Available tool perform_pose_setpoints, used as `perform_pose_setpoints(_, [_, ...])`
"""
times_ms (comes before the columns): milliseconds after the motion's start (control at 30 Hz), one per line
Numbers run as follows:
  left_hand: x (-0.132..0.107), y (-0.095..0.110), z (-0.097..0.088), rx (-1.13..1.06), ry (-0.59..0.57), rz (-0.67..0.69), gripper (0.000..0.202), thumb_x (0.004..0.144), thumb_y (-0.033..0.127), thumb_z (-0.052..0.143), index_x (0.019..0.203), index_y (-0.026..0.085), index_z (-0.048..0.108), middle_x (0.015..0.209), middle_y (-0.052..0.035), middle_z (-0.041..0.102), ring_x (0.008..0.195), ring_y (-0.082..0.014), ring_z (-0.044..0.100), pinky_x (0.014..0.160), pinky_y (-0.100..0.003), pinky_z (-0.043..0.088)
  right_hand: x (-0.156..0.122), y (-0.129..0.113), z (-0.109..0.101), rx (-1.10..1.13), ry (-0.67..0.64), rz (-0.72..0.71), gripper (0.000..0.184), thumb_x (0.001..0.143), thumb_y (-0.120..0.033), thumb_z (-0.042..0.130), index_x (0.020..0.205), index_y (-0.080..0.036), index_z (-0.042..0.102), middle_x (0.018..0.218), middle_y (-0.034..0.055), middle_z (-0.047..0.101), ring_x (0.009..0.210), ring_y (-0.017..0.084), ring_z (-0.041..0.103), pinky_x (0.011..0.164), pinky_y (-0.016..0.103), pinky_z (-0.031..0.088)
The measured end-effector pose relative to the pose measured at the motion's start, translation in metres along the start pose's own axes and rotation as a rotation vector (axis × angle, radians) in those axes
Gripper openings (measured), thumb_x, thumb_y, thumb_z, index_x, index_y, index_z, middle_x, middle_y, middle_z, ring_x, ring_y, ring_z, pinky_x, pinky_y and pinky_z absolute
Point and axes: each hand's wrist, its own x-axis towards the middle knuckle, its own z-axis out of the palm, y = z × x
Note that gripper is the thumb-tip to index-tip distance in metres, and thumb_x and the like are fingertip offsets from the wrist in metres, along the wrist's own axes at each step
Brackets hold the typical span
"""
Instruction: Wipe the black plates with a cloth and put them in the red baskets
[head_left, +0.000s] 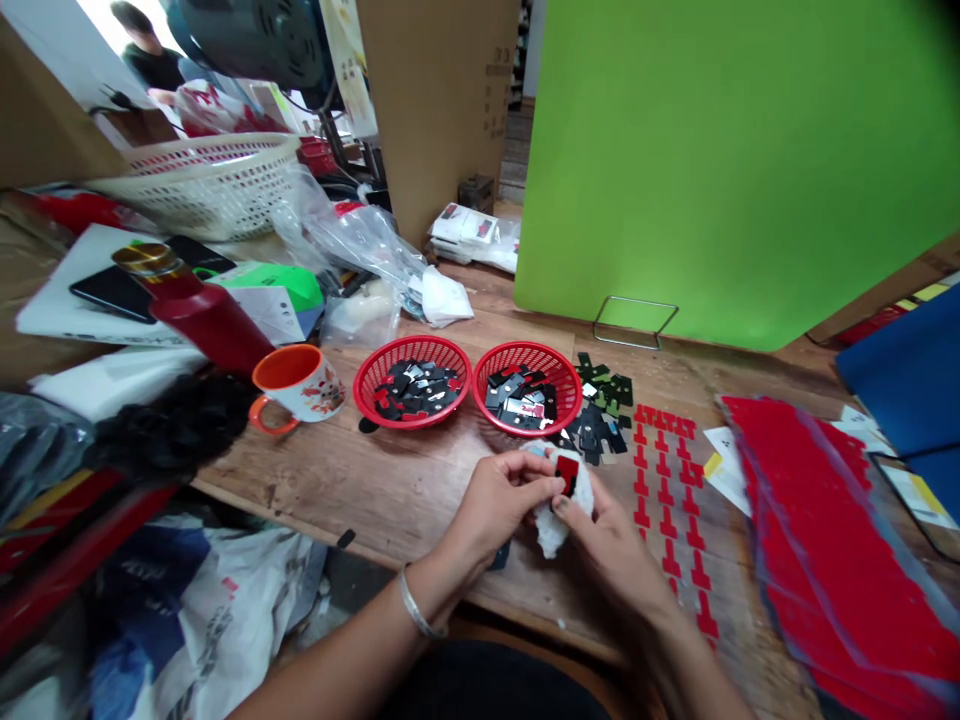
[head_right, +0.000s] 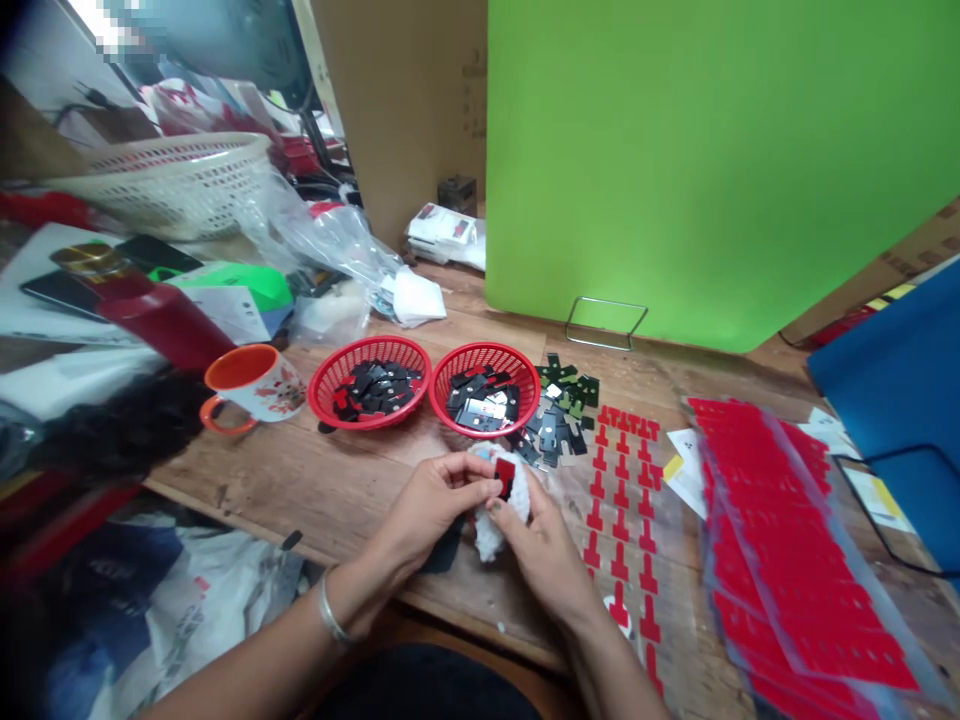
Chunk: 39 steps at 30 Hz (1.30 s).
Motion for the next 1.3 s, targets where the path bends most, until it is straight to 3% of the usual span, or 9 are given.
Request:
perform_pose_setpoints(100, [0.0,0.006,0.005,0.044,0.023,0.05,0.024,0.06,0.024,0.078,0.077,0.01,0.068,0.069,-0.0033,0.066,0.057,-0.0088,0.055,0.057,-0.02,0.043,-0.004,0.003,-0.001,-0.156,-0.03,0.008,0.035,0.079,-0.042,0.065,0.105,-0.018,0.063,0.074,0.0013,0.065,0.062,0.015,0.058,0.055,0.023,0.046])
perform_pose_setpoints(300, [0.021,0.045,-0.001,0.211,0.084,0.26,0.026,0.063,0.028,0.076,0.082,0.011,0.069,0.075,-0.0051,0.069,0.064,-0.013,0.06,0.063,-0.024,0.047,-0.004,0.003,-0.006,-0.272,0.205,-0.021,0.039,0.074,-0.053,0.065,0.084,-0.016,0.061,0.056,-0.0023,0.055,0.046,0.011,0.047,0.041,0.02,0.037])
perform_pose_setpoints(400, [0.037,0.072,-0.022,0.53,0.084,0.45,0.029,0.068,0.03,0.072,0.092,0.014,0.07,0.09,-0.0078,0.071,0.077,-0.0175,0.063,0.072,-0.028,0.049,-0.007,0.003,-0.006,-0.207,0.219,0.01,0.045,0.077,-0.06,0.058,0.082,-0.016,0.059,0.052,-0.002,0.053,0.042,0.011,0.046,0.038,0.02,0.036])
perform_pose_setpoints(500, [0.05,0.093,-0.057,1.059,0.241,0.564,0.028,0.073,0.031,0.068,0.098,0.017,0.07,0.098,-0.0091,0.07,0.087,-0.0215,0.063,0.081,-0.031,0.046,-0.01,0.006,-0.006,-0.123,0.22,0.021,0.052,0.077,-0.065,0.053,0.089,-0.015,0.061,0.053,0.0002,0.056,0.043,0.013,0.049,0.039,0.022,0.037])
perform_pose_setpoints(567, [0.057,0.103,-0.086,1.396,0.39,0.487,0.023,0.076,0.03,0.063,0.093,0.016,0.071,0.093,-0.0119,0.07,0.088,-0.0257,0.063,0.082,-0.035,0.045,-0.011,0.008,-0.006,-0.082,0.205,0.032,0.055,0.077,-0.067,0.052,0.093,-0.015,0.062,0.059,0.0028,0.061,0.048,0.016,0.053,0.04,0.023,0.038])
perform_pose_setpoints(700, [0.07,0.109,-0.131,1.79,0.597,0.111,0.03,0.076,0.035,0.061,0.087,0.009,0.072,0.089,-0.0216,0.068,0.088,-0.0352,0.063,0.074,-0.039,0.047,-0.008,0.011,-0.006,-0.07,0.141,0.059,0.054,0.079,-0.065,0.05,0.095,-0.015,0.063,0.066,0.0048,0.065,0.053,0.018,0.056,0.044,0.024,0.04])
perform_pose_setpoints(800, [0.076,0.104,-0.146,1.836,0.601,0.032,0.03,0.074,0.032,0.062,0.089,0.008,0.071,0.093,-0.0235,0.067,0.09,-0.0367,0.062,0.072,-0.038,0.047,-0.007,0.012,-0.004,-0.095,0.078,0.063,0.051,0.08,-0.064,0.051,0.094,-0.016,0.064,0.062,0.003,0.063,0.051,0.016,0.054,0.047,0.025,0.04])
perform_pose_setpoints(1100, [0.079,0.098,-0.16,1.728,0.517,0.16,0.024,0.067,0.023,0.067,0.09,0.015,0.067,0.093,-0.014,0.068,0.091,-0.0285,0.062,0.073,-0.032,0.045,-0.008,0.014,0.0,-0.168,0.006,0.063,0.04,0.084,-0.055,0.052,0.088,-0.016,0.061,0.063,0.0008,0.057,0.054,0.014,0.05,0.049,0.023,0.04])
perform_pose_setpoints(1300, [0.073,0.099,-0.16,1.274,0.554,0.396,0.021,0.069,0.026,0.066,0.086,0.014,0.067,0.078,-0.0057,0.069,0.071,-0.0177,0.062,0.066,-0.026,0.045,-0.007,0.012,-0.002,-0.194,0.04,0.042,0.043,0.078,-0.049,0.063,0.106,-0.017,0.06,0.077,0.0025,0.064,0.063,0.016,0.055,0.055,0.023,0.044])
